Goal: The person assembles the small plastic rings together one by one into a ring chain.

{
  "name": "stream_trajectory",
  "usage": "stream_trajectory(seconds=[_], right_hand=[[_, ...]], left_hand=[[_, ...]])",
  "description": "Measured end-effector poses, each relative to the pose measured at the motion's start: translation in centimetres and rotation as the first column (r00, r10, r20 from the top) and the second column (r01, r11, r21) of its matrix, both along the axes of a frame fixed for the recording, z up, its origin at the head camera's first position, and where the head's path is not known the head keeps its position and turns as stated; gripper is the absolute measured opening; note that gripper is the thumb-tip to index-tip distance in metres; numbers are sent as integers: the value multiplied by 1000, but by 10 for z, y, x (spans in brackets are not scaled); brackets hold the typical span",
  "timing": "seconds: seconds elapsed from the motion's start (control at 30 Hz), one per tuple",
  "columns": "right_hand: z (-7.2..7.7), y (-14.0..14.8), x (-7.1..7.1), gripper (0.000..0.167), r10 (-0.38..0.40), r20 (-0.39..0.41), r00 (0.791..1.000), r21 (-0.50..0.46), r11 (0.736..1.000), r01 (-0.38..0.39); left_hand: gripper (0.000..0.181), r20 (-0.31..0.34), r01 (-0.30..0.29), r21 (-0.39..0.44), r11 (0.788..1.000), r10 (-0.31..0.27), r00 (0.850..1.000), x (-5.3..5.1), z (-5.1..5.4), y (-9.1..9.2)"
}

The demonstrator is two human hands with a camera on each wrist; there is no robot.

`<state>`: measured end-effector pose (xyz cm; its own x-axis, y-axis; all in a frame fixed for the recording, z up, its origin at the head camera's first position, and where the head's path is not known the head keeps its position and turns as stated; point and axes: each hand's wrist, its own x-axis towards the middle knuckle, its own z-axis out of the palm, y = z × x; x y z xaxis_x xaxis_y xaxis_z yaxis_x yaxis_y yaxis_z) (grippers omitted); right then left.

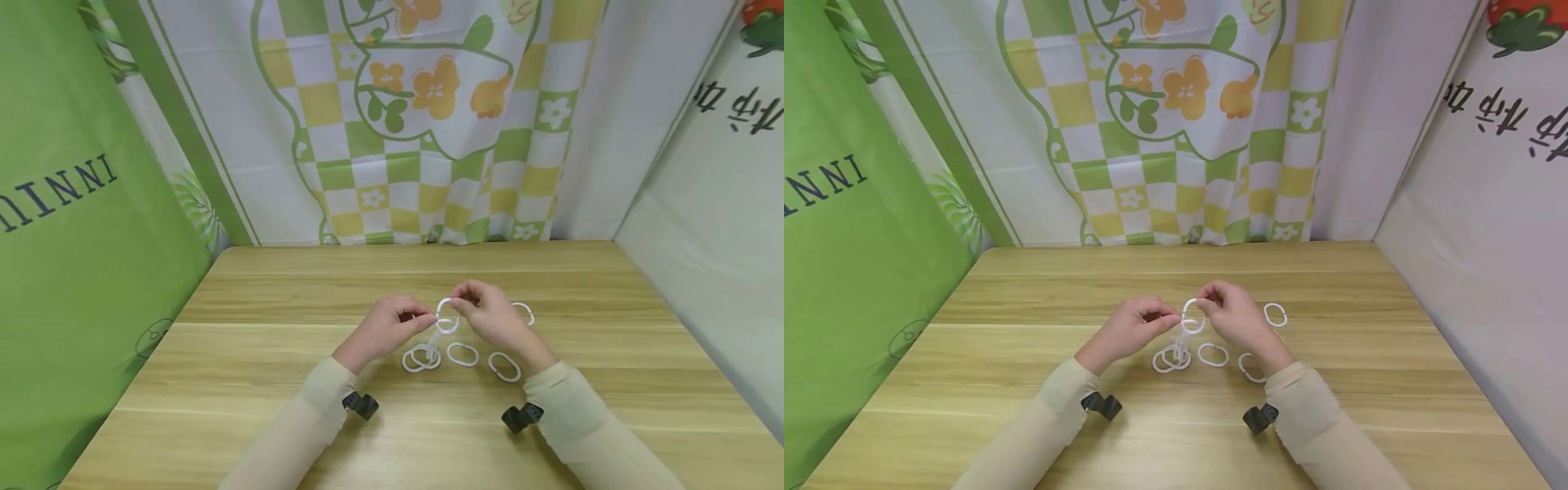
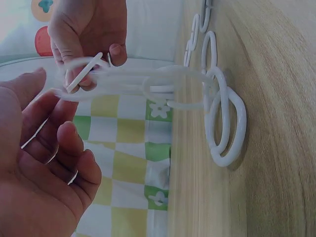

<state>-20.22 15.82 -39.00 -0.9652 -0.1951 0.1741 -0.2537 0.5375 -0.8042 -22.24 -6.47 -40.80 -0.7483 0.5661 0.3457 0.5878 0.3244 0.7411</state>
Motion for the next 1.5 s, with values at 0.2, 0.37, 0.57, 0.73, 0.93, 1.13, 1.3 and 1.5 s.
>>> stream_trajectory(seconds=[0.2, 0.37, 0.57, 0.73, 0.93, 1.13, 1.3, 1.5], right_hand=[[1, -3, 1, 14, -51, -3, 999, -62, 997, 51], [1, -11, 3, 14, -107, -13, 994, -123, 987, 104], [0, -14, 6, 15, -133, -7, 991, -159, 979, 130], [-2, -8, 6, 14, -112, -10, 994, -152, 982, 109], [-4, 24, -6, 21, -134, -1, 991, -108, 985, 133], [-12, 75, -26, 25, -161, 28, 986, 38, 986, 160], [-24, 105, -38, 24, -146, 41, 988, 194, 972, 135], [-29, 121, -40, 20, -53, 132, 990, 288, 958, 13]], left_hand=[[19, 88, -58, 3, 998, 58, 994, 1, -1, 1], [19, 92, -80, 12, 997, 79, 993, 1, -2, 3], [20, 141, -115, 46, 992, 108, 984, 1, 1, 5], [19, 131, -128, 56, 990, 120, 984, 0, 2, 4], [18, 116, -124, 61, 990, 117, 986, -4, 0, 1], [21, 118, -127, 62, 990, 119, 986, -5, 2, -8], [20, 98, -120, 68, 990, 113, 989, -7, 3, -9], [21, 85, -92, 81, 992, 85, 993, -7, 2, -6]])
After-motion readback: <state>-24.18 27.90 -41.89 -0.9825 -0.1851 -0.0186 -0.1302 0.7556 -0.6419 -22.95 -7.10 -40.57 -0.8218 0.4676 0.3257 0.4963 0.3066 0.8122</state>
